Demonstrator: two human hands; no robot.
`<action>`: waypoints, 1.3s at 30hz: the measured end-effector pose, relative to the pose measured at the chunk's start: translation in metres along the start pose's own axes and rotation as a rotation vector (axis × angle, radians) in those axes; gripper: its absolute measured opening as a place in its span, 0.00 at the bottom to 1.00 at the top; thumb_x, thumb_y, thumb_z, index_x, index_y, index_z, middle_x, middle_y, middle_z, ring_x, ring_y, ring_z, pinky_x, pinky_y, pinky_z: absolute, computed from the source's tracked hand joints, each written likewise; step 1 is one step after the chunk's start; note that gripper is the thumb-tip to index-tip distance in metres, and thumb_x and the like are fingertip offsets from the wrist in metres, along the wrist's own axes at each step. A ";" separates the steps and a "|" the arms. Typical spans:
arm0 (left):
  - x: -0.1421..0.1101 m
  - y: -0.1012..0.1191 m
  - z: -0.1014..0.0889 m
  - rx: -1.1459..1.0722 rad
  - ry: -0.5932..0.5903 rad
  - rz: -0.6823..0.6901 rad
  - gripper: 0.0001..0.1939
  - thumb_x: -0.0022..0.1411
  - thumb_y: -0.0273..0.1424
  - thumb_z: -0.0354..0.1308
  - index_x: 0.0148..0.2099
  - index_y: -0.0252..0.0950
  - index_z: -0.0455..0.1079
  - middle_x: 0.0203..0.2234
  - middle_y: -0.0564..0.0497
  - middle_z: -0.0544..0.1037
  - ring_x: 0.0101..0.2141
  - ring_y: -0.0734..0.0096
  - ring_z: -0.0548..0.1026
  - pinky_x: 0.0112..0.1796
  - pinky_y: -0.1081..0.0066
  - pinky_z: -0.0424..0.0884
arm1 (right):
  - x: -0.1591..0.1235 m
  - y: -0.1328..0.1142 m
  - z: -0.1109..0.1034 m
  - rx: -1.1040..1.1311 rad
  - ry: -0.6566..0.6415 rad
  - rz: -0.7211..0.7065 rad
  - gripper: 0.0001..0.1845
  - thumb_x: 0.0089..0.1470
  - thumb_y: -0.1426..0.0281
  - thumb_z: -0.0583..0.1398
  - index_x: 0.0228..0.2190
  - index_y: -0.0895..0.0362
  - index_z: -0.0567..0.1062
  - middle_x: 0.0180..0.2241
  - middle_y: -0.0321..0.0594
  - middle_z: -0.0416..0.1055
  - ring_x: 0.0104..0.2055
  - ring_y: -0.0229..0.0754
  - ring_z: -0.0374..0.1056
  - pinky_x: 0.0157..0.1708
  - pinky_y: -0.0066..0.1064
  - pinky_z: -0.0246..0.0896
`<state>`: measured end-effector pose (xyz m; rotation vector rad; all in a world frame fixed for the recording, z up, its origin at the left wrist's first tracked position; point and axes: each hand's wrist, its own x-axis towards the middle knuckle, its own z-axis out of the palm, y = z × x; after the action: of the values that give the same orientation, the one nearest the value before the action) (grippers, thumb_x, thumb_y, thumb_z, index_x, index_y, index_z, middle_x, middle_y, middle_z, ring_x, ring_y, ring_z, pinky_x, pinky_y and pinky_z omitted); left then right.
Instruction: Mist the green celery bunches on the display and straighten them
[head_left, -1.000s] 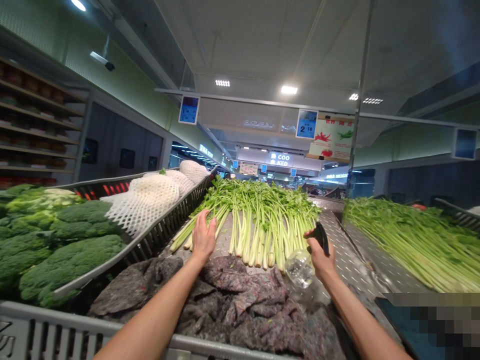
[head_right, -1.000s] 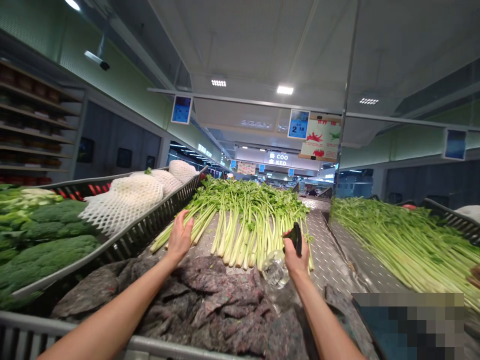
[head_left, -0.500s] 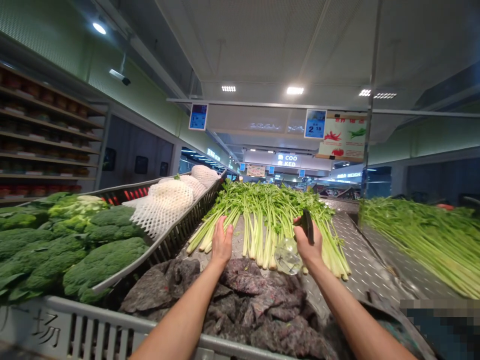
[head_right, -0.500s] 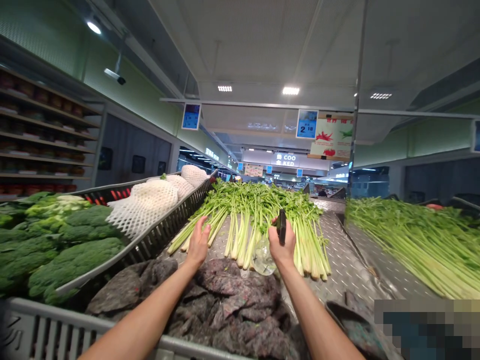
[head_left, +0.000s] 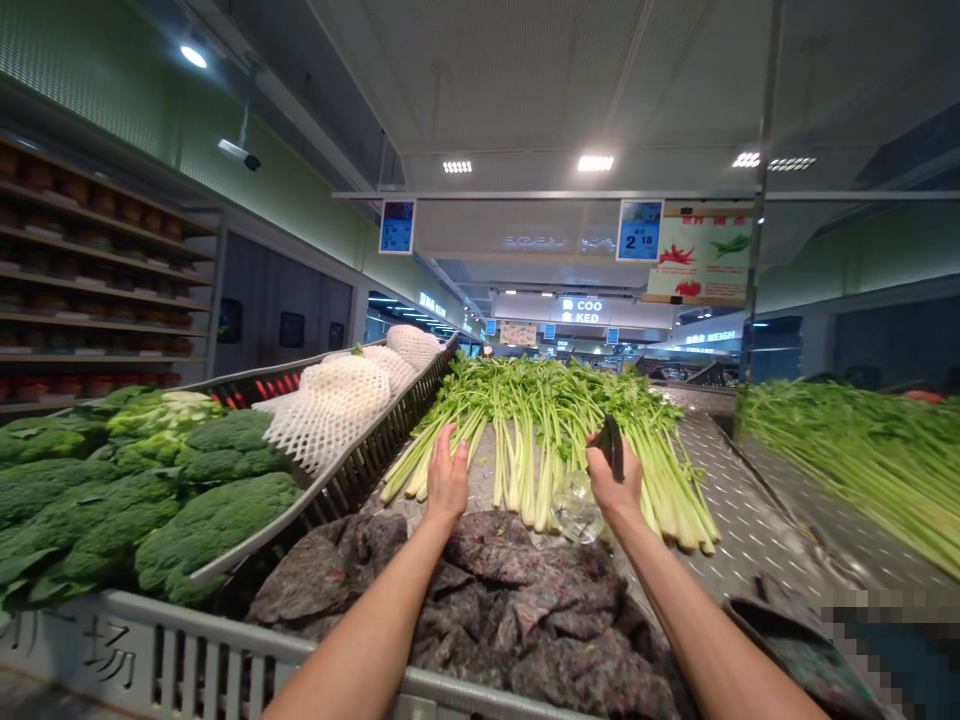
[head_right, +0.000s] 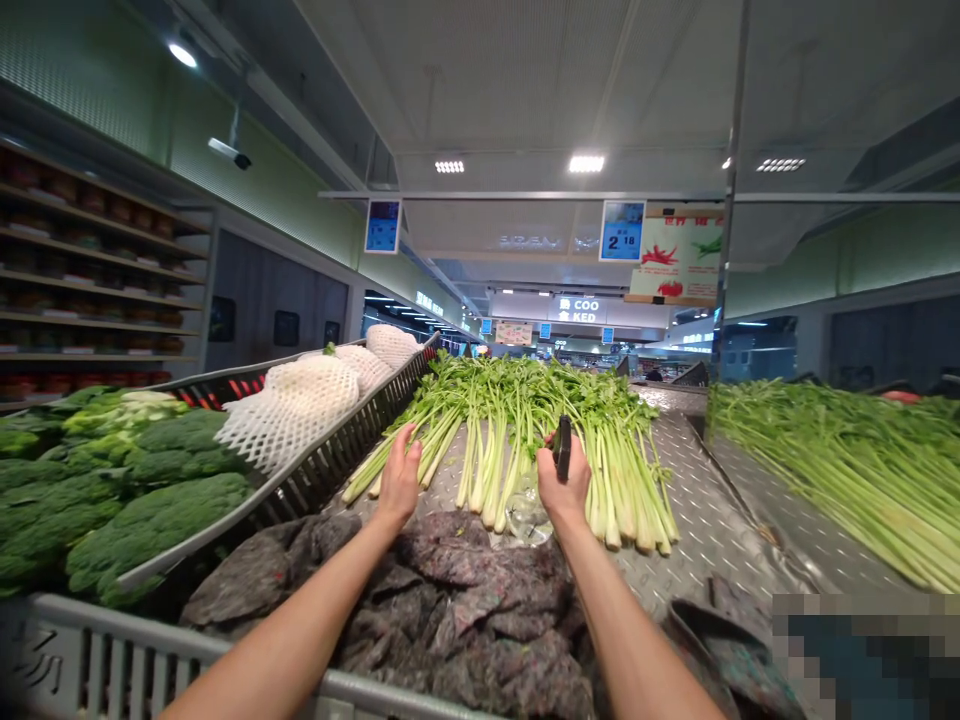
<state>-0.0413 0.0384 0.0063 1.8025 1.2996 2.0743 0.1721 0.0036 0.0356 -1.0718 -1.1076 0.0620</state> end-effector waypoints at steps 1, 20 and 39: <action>0.000 0.000 0.000 0.005 0.000 0.003 0.24 0.59 0.39 0.38 0.53 0.31 0.55 0.52 0.41 0.60 0.54 0.65 0.57 0.54 0.62 0.51 | -0.001 -0.001 0.000 0.009 -0.001 0.001 0.14 0.39 0.65 0.55 0.31 0.57 0.71 0.29 0.37 0.70 0.28 0.40 0.63 0.29 0.29 0.55; 0.015 -0.004 -0.019 0.106 0.099 0.079 0.25 0.58 0.39 0.38 0.52 0.28 0.57 0.52 0.38 0.60 0.54 0.62 0.56 0.54 0.61 0.51 | -0.025 -0.013 0.014 0.081 -0.162 -0.080 0.13 0.39 0.67 0.55 0.31 0.57 0.70 0.30 0.38 0.70 0.30 0.40 0.64 0.31 0.30 0.57; 0.013 -0.010 -0.042 0.179 0.210 -0.022 0.21 0.58 0.38 0.37 0.47 0.32 0.61 0.51 0.39 0.61 0.54 0.60 0.57 0.53 0.58 0.52 | -0.066 -0.039 0.036 0.139 -0.478 -0.131 0.12 0.40 0.68 0.53 0.30 0.59 0.69 0.26 0.37 0.67 0.27 0.37 0.62 0.27 0.28 0.57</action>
<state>-0.0854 0.0302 0.0123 1.6604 1.5970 2.2518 0.0949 -0.0273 0.0191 -0.8773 -1.5759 0.2993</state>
